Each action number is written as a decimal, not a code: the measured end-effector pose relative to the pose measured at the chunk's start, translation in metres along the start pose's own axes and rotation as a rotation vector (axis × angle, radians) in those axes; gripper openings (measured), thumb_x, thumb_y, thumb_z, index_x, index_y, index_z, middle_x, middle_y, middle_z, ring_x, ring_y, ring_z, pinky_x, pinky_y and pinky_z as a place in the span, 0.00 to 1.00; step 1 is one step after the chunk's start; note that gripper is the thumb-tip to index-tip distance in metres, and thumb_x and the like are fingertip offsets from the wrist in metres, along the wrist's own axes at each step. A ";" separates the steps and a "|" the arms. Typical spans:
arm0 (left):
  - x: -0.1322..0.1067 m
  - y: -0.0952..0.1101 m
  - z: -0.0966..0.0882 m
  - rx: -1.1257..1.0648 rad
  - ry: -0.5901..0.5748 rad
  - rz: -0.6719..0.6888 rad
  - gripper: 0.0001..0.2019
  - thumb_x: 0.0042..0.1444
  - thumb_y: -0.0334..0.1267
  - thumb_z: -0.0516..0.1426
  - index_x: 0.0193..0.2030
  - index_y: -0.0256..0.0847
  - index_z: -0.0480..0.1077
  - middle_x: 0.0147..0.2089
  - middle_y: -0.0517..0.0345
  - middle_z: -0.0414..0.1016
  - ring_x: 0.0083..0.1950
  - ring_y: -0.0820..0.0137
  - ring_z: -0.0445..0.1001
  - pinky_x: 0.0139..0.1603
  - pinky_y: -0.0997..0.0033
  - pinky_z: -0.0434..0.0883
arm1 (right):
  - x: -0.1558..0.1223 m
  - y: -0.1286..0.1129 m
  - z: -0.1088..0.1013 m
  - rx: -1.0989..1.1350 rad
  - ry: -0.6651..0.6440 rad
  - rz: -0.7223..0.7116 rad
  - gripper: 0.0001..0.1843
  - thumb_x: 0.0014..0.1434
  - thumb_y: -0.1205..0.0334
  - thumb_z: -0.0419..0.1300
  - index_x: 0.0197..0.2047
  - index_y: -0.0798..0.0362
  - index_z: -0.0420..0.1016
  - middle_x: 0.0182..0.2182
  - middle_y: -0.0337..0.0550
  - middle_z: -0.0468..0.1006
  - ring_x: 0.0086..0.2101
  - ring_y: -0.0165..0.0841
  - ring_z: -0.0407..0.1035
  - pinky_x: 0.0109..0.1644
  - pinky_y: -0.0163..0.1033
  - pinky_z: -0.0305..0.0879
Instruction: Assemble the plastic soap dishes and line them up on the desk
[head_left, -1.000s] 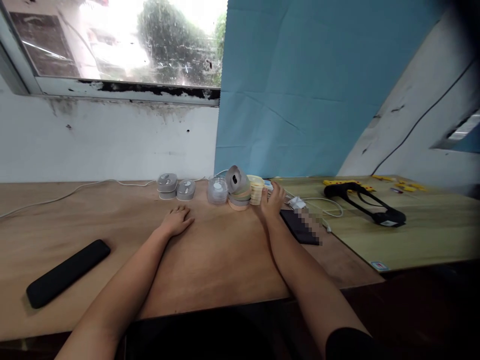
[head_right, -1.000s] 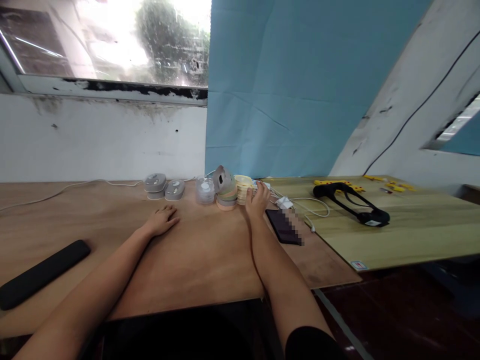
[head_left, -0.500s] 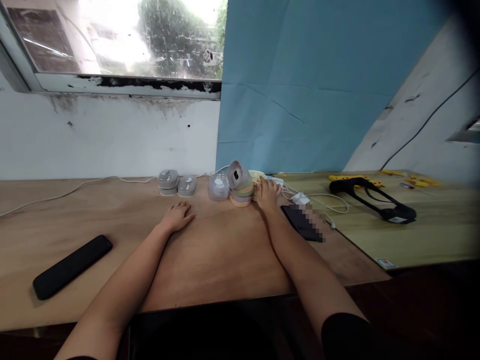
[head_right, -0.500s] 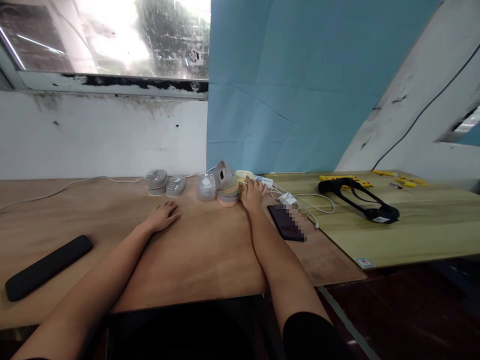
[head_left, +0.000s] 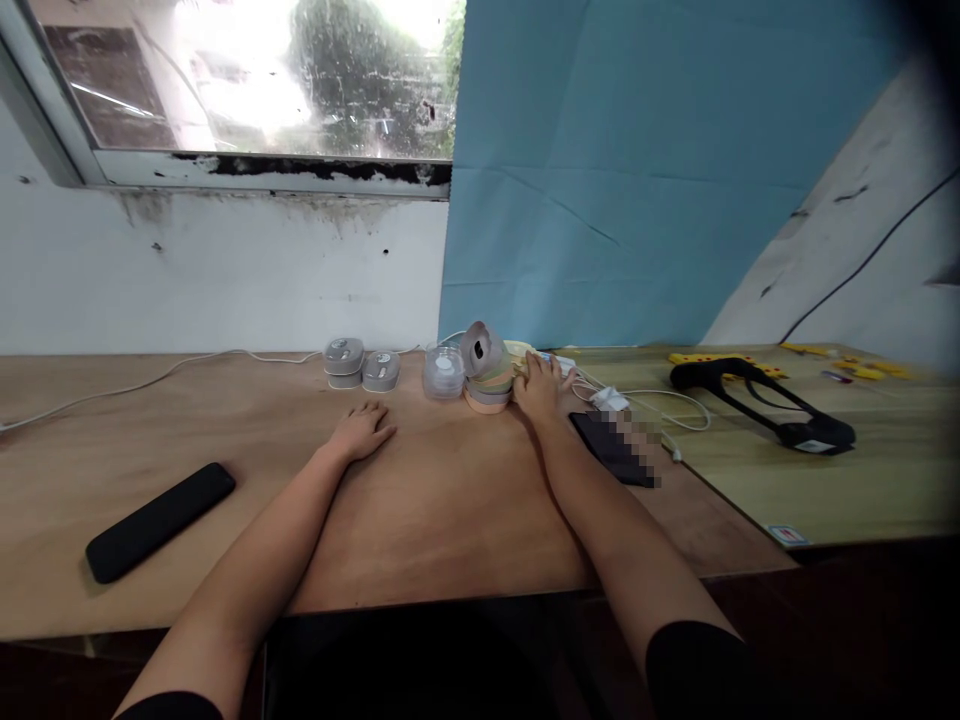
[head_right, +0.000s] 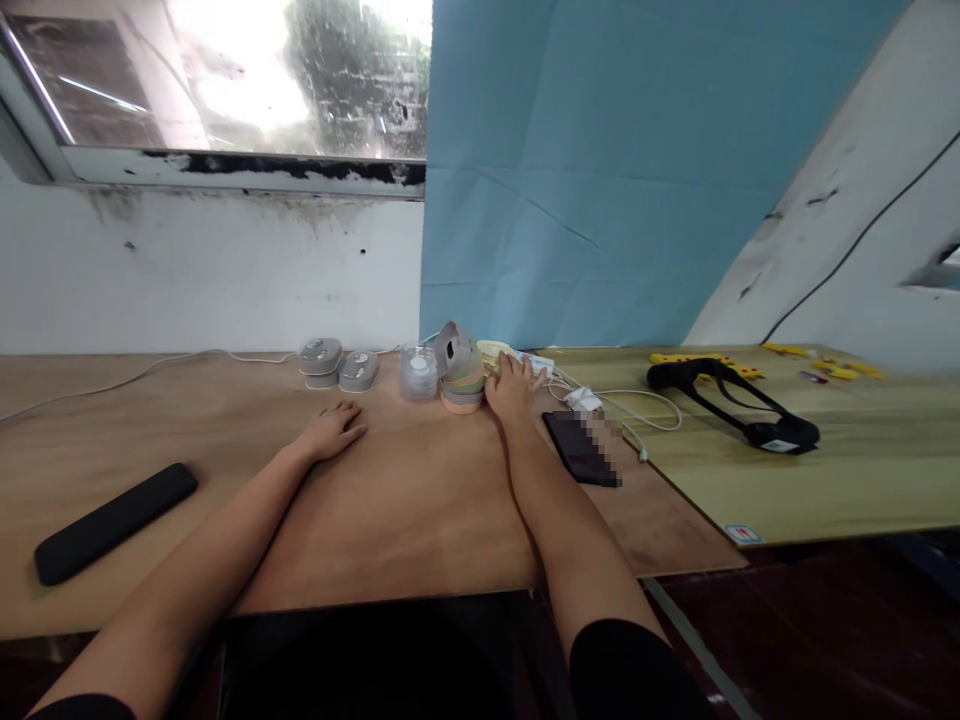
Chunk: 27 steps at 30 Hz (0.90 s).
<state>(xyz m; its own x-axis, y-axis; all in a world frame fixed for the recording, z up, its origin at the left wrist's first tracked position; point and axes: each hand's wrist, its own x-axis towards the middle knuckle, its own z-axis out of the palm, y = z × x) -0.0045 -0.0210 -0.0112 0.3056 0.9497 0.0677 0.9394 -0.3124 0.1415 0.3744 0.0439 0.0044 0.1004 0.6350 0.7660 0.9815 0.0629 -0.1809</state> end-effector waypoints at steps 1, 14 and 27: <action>0.000 0.000 0.000 0.000 -0.001 -0.001 0.34 0.62 0.59 0.42 0.67 0.39 0.57 0.71 0.44 0.51 0.72 0.54 0.49 0.68 0.50 0.51 | 0.001 0.000 -0.001 0.014 0.007 0.004 0.28 0.59 0.61 0.47 0.62 0.56 0.64 0.55 0.55 0.70 0.58 0.50 0.53 0.61 0.69 0.34; 0.001 -0.002 0.002 -0.010 0.007 -0.002 0.33 0.61 0.59 0.42 0.67 0.41 0.58 0.71 0.46 0.52 0.71 0.55 0.50 0.67 0.51 0.52 | 0.003 0.008 0.005 0.136 0.107 0.054 0.17 0.52 0.62 0.54 0.45 0.58 0.70 0.45 0.56 0.68 0.49 0.49 0.58 0.56 0.56 0.52; 0.002 -0.004 0.004 0.005 0.021 0.015 0.34 0.61 0.60 0.42 0.66 0.40 0.58 0.71 0.45 0.52 0.71 0.55 0.50 0.67 0.53 0.52 | 0.003 0.016 0.012 0.420 0.284 0.251 0.15 0.58 0.49 0.54 0.39 0.53 0.63 0.39 0.50 0.70 0.42 0.40 0.64 0.49 0.46 0.61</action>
<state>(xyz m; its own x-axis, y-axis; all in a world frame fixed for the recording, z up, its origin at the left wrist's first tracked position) -0.0067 -0.0177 -0.0159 0.3162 0.9443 0.0909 0.9356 -0.3263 0.1352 0.3883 0.0564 -0.0040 0.4198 0.4412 0.7932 0.7784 0.2743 -0.5646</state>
